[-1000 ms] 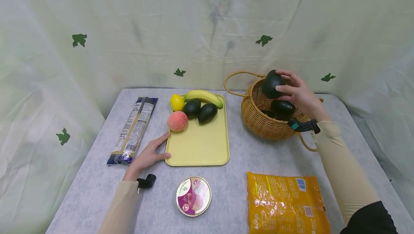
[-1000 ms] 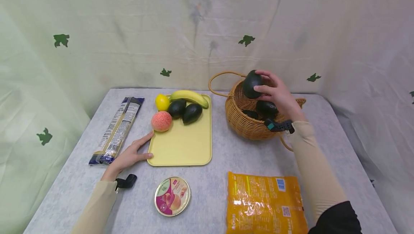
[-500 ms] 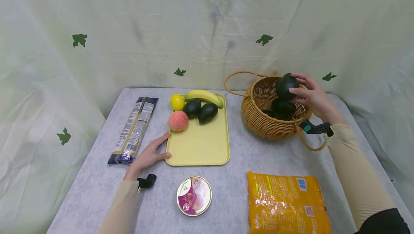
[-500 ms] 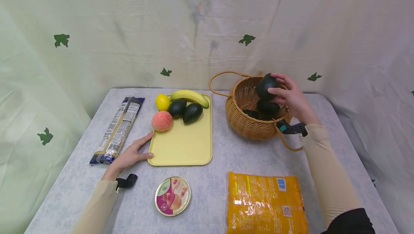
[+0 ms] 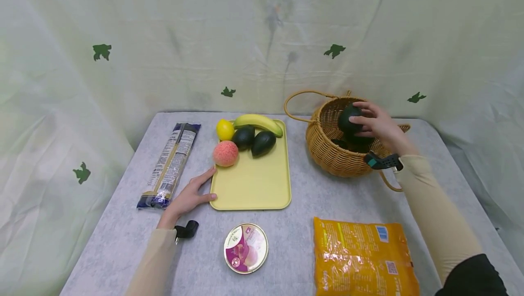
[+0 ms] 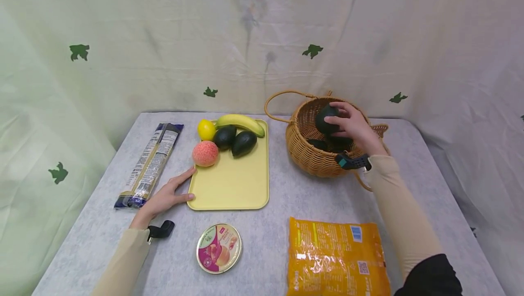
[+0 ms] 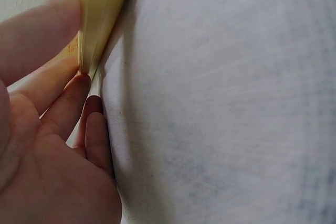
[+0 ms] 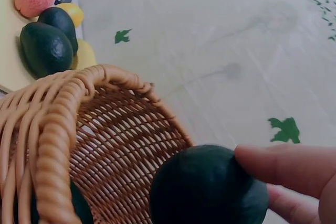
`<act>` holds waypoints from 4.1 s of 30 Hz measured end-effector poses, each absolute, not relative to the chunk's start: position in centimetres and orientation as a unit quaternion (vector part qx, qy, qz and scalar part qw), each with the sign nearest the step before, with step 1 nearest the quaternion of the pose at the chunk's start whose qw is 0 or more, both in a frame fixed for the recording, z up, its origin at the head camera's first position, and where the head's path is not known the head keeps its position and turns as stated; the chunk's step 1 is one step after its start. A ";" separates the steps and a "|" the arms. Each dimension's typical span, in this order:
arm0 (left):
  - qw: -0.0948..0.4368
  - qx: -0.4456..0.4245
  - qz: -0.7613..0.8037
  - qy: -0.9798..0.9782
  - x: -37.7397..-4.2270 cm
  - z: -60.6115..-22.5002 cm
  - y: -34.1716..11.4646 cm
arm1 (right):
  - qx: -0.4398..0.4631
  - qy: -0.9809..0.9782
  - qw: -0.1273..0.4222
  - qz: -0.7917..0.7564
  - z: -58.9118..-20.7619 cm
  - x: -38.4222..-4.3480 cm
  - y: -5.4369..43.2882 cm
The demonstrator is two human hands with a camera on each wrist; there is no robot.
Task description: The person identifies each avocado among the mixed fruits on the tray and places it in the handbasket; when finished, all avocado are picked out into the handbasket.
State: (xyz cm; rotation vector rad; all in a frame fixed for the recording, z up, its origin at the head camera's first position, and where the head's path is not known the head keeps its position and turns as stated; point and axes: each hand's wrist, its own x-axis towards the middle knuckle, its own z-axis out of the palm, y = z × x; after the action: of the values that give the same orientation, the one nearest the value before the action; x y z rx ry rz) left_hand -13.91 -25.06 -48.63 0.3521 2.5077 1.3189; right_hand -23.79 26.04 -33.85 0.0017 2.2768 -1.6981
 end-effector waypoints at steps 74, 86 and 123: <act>0.128 0.140 0.452 0.871 -13.9 -48.6 -25.0 | -0.227 0.754 0.163 -0.595 -42.4 -27.3 7.2; 0.134 0.135 0.454 0.871 -13.9 -48.8 -25.1 | -0.237 0.782 0.195 -0.543 -43.8 -28.4 6.1; 0.130 0.136 0.450 0.873 -14.0 -49.1 -25.3 | -0.218 0.807 0.196 -0.513 -40.6 -26.3 8.6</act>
State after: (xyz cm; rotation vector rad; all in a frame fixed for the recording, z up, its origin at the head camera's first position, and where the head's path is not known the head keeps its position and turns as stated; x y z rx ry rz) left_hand -14.05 -25.27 -49.08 0.3956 2.5360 1.3082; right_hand -26.32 8.65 -40.58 -0.6107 2.2594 -1.4385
